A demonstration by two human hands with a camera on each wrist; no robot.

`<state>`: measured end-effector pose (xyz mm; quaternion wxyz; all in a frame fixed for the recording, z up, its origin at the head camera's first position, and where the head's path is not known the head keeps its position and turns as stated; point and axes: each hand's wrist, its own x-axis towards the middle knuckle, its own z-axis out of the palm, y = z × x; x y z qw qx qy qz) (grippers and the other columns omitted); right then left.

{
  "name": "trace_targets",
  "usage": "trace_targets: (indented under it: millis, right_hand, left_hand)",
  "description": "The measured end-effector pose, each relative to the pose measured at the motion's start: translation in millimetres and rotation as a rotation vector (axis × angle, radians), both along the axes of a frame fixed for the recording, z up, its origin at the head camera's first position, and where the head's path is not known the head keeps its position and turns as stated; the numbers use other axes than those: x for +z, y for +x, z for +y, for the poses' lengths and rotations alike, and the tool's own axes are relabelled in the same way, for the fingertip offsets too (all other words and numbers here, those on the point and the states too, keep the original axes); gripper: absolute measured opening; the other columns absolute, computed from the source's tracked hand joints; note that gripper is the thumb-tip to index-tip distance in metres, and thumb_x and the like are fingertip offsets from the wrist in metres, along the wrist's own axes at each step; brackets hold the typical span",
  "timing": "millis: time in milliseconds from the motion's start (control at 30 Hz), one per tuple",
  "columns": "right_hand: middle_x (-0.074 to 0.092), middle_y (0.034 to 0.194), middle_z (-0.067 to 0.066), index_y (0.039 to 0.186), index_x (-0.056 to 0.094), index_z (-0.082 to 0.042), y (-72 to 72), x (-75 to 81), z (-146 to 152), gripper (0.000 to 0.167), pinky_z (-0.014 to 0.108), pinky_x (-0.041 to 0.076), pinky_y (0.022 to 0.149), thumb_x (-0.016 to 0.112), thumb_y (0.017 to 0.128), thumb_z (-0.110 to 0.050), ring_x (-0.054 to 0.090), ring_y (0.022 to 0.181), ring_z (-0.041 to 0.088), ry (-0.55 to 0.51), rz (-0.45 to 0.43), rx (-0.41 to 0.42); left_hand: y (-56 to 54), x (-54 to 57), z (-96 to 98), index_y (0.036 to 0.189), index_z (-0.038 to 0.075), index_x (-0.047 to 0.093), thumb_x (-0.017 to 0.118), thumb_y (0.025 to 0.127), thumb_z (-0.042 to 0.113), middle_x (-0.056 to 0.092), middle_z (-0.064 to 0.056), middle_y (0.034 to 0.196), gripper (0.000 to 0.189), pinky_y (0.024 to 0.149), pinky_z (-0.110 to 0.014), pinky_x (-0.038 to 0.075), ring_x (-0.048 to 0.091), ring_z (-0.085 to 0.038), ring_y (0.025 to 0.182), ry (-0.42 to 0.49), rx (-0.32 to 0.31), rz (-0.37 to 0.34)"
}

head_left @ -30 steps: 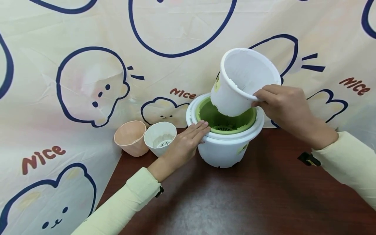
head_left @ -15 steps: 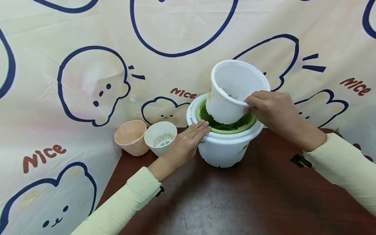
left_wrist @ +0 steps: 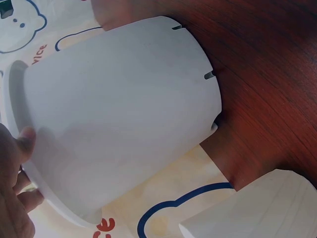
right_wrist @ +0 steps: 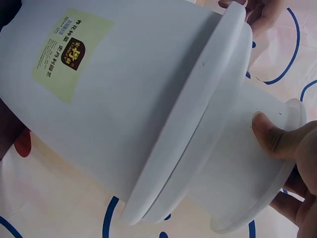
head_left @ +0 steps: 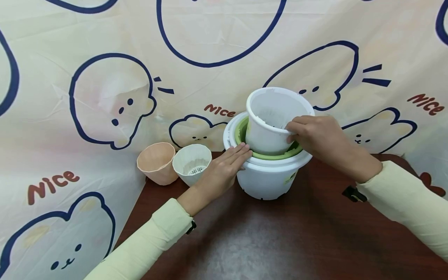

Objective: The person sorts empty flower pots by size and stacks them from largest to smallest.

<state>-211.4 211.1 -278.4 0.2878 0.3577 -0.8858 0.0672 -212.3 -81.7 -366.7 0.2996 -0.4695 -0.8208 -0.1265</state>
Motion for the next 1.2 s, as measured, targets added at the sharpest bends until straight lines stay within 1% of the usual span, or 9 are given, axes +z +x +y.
trace_targets:
  millis: [133, 367, 600, 733, 867, 1033, 1200]
  right_hand:
    - [0.079, 0.094, 0.011, 0.099, 0.076, -0.005, 0.9, -1.1, -1.5, 0.025, 0.043, 0.064, 0.074, 0.088, 0.077, -0.008, 0.077, 0.083, 0.025, 0.018, -0.017, -0.009]
    - [0.079, 0.1, 0.011, 0.105, 0.076, -0.007, 5.1, -5.5, -1.9, 0.031, 0.044, 0.064, 0.075, 0.089, 0.076, -0.011, 0.078, 0.086, 0.027, -0.001, -0.089, -0.032]
    - [0.079, 0.102, 0.011, 0.107, 0.076, -0.008, 5.5, -6.7, -3.1, 0.035, 0.045, 0.064, 0.076, 0.09, 0.075, -0.008, 0.078, 0.089, 0.029, 0.023, -0.098, -0.047]
    - [0.079, 0.103, 0.011, 0.109, 0.076, -0.008, 6.1, -6.0, -4.3, 0.036, 0.044, 0.064, 0.076, 0.09, 0.075, -0.008, 0.078, 0.09, 0.029, 0.04, -0.118, -0.049]
    - [0.079, 0.105, 0.01, 0.111, 0.076, -0.008, 7.5, -3.2, -5.3, 0.034, 0.045, 0.064, 0.077, 0.087, 0.08, -0.012, 0.078, 0.091, 0.029, 0.069, -0.155, -0.044]
    - [0.079, 0.108, 0.01, 0.114, 0.076, -0.007, 10.8, 2.1, -5.9, 0.03, 0.046, 0.063, 0.08, 0.081, 0.087, -0.018, 0.077, 0.095, 0.029, 0.088, -0.234, -0.014]
    - [0.078, 0.107, 0.008, 0.115, 0.077, -0.008, 11.8, 2.8, -6.7, 0.025, 0.044, 0.063, 0.078, 0.076, 0.093, -0.019, 0.076, 0.093, 0.026, 0.099, -0.298, -0.019]
  left_hand:
    - [0.0, 0.1, -0.1, 0.137, 0.0, 0.062, 0.071, 0.094, 0.003, 0.063, -0.015, 0.142, 0.045, 0.113, -0.042, 0.047, 0.057, -0.026, 0.139, 0.002, 0.004, -0.004]
    - [0.2, 0.2, 0.2, 0.138, 0.0, 0.061, 0.072, 0.093, 0.002, 0.063, -0.016, 0.143, 0.046, 0.113, -0.042, 0.048, 0.056, -0.027, 0.139, -0.001, -0.002, -0.021]
    - [0.3, 0.5, 0.3, 0.138, 0.0, 0.062, 0.073, 0.092, 0.001, 0.063, -0.016, 0.143, 0.047, 0.112, -0.042, 0.047, 0.056, -0.027, 0.139, 0.001, 0.0, -0.018]
    - [0.0, 0.3, 0.5, 0.138, 0.0, 0.062, 0.073, 0.092, 0.001, 0.063, -0.016, 0.143, 0.047, 0.113, -0.041, 0.047, 0.056, -0.027, 0.139, 0.003, -0.002, -0.017]
    - [-0.4, -0.2, 0.8, 0.138, 0.0, 0.062, 0.072, 0.093, 0.002, 0.063, -0.015, 0.143, 0.046, 0.113, -0.041, 0.047, 0.057, -0.026, 0.139, 0.002, -0.002, -0.017]
    - [-0.7, -0.4, 0.9, 0.138, 0.001, 0.061, 0.071, 0.093, 0.001, 0.063, -0.015, 0.143, 0.046, 0.113, -0.041, 0.047, 0.056, -0.026, 0.139, 0.004, 0.001, -0.021]
    - [-0.6, -0.3, 0.5, 0.138, 0.001, 0.061, 0.071, 0.093, 0.001, 0.063, -0.015, 0.143, 0.046, 0.113, -0.042, 0.047, 0.056, -0.026, 0.139, 0.009, 0.004, -0.02]
